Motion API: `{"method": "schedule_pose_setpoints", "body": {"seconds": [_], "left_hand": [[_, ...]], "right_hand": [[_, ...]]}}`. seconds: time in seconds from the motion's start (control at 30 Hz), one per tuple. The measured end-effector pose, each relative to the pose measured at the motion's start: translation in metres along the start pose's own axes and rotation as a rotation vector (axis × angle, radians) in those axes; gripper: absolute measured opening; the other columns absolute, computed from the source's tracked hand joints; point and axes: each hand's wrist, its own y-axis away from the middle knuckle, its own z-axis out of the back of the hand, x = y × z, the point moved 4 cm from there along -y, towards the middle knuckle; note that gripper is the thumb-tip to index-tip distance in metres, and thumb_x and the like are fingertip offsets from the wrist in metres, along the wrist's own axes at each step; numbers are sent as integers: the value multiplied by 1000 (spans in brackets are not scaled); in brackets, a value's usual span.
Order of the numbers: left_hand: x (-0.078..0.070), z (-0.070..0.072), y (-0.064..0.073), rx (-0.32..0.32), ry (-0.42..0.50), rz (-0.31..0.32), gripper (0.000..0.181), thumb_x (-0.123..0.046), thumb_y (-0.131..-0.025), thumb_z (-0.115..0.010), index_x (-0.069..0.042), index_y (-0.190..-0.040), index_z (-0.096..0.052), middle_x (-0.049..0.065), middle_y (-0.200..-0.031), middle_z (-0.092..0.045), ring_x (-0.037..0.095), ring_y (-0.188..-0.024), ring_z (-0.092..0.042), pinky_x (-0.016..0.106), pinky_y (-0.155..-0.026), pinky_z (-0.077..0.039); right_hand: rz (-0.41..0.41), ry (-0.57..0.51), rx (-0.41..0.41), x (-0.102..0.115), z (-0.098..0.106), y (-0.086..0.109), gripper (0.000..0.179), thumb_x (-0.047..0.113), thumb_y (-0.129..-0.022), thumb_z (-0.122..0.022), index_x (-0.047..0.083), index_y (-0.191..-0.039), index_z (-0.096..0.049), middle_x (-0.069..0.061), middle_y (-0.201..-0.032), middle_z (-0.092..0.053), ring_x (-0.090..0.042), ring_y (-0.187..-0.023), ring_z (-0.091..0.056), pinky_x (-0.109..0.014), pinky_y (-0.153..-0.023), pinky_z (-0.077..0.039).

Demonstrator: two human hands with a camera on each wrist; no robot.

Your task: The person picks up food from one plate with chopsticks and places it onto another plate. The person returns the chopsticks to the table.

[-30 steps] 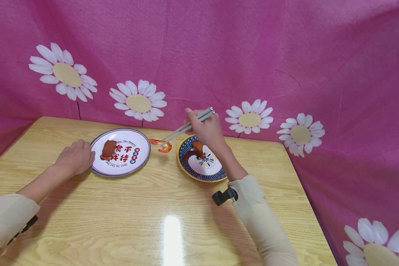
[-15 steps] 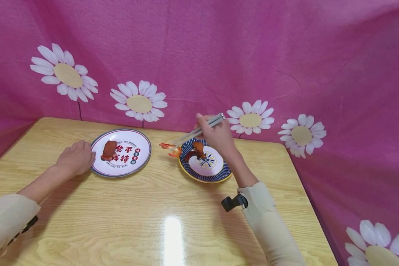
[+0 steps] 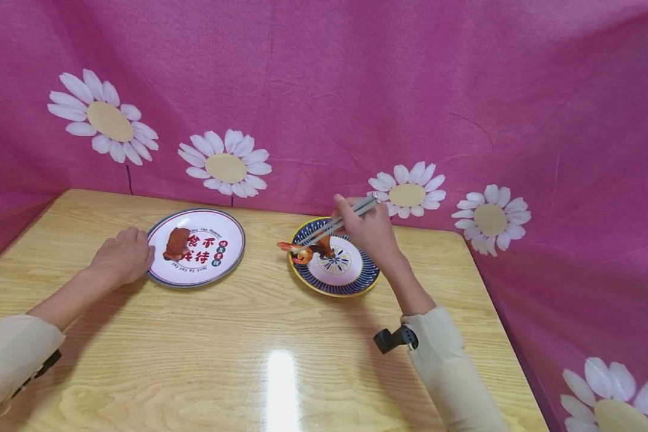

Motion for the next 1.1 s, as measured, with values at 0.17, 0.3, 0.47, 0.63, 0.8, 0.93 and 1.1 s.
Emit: {"method": "schedule_pose_setpoints", "body": {"seconds": [0.17,0.3,0.47,0.63,0.8,0.93,1.1], "left_hand": [[0,0,2,2,0,-2,40,-14,-102,-43,25,-111,-43,30,-96,-47,45,-95,-50,56,-80,-46],[1,0,3,1,-3,0,40,-14,-102,-44,25,-111,-43,31,-98,-48,45,-95,-50,57,-80,-46],[2,-2,2,-12,0,-3,40,-15,-102,-44,24,-111,-44,31,-99,-48,45,-96,-51,57,-80,-46],[2,-3,1,-13,5,-5,40,-15,-102,-43,24,-112,-44,30,-98,-48,45,-96,-50,57,-80,-46],[2,-2,1,-5,11,-2,40,-15,-102,-43,24,-112,-43,31,-99,-47,45,-97,-50,57,-80,-45],[2,-1,0,0,8,-4,42,-15,-102,-42,25,-114,-42,32,-100,-47,46,-98,-50,57,-81,-45],[3,-2,-1,-9,5,-11,42,-15,-102,-42,25,-114,-43,32,-100,-47,47,-98,-50,58,-81,-45]], "right_hand": [[-15,-7,-1,-2,5,4,44,29,-101,-59,-8,-79,-70,-17,-72,-70,-17,-60,-72,-34,-56,-57],[-41,-24,9,-6,9,6,43,26,-101,-60,-10,-80,-70,-19,-72,-70,-19,-63,-72,-34,-56,-58],[-29,-33,10,-12,13,11,41,22,-101,-60,-12,-81,-68,-23,-73,-69,-14,-61,-71,-35,-55,-57],[-27,4,16,-18,14,14,41,22,-102,-58,-10,-78,-69,-22,-74,-69,-10,-58,-69,-32,-52,-56],[-46,-22,21,-21,17,16,42,22,-102,-58,-11,-81,-70,-25,-78,-70,-11,-59,-70,-33,-53,-57],[-54,12,16,-21,20,17,42,24,-102,-58,-11,-82,-71,-23,-78,-71,-14,-60,-71,-33,-55,-57],[-65,15,11,-23,24,20,42,19,-103,-57,-15,-82,-69,-27,-77,-69,-18,-60,-72,-31,-53,-56]]}}
